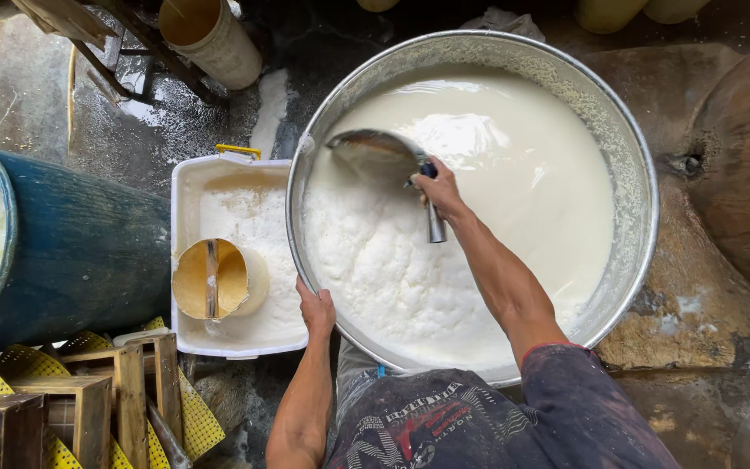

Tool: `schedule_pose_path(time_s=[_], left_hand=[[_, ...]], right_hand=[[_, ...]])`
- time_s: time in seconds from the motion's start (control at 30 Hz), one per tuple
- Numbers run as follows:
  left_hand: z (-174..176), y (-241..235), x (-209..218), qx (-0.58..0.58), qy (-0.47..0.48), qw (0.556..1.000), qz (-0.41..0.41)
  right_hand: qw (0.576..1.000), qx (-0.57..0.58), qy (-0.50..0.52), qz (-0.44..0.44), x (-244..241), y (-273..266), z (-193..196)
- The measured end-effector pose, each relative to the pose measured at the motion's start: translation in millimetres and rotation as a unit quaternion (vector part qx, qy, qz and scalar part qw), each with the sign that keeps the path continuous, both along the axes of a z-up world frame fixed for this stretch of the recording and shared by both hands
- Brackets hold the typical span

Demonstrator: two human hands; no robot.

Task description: The person repeatedly scoops a white liquid from a large metal basin using a ladle and pours it into a smaller blue basin. The person continues this transfer process throughout the clip.

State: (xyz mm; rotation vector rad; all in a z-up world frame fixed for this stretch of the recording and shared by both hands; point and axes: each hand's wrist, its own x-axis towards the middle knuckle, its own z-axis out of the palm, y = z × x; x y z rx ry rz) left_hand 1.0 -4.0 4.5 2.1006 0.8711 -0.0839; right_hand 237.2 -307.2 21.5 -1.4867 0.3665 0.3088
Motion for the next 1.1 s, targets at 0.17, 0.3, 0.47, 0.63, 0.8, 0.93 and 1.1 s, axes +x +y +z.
schedule_pose_path(time_s=[0.17,0.3,0.47,0.63,0.8,0.93,1.1], left_hand=[[0,2,-1,0.005,0.017,1.0,0.0],[-7,6,-1,0.013,0.013,1.0,-0.008],[-25,14,-3,0.024,-0.008,0.999,-0.032],[-33,15,2,0.017,-0.018,0.999,-0.042],[-30,12,8,0.012,0.005,0.999,-0.04],[-30,8,12,0.002,-0.006,0.999,-0.039],[-32,2,11,-0.009,-0.026,0.999,-0.033]], right_hand=[[0.941,-0.256,-0.092,0.201,-8,2,10],[0.871,-0.397,-0.136,0.257,-30,-17,10],[0.862,-0.439,-0.099,0.232,-58,-66,10],[0.85,-0.485,-0.13,0.159,-85,-128,7],[0.86,-0.503,-0.049,0.071,-127,-183,9],[0.879,-0.473,-0.051,0.007,-171,-218,22],[0.939,-0.325,0.016,-0.11,-226,-237,38]])
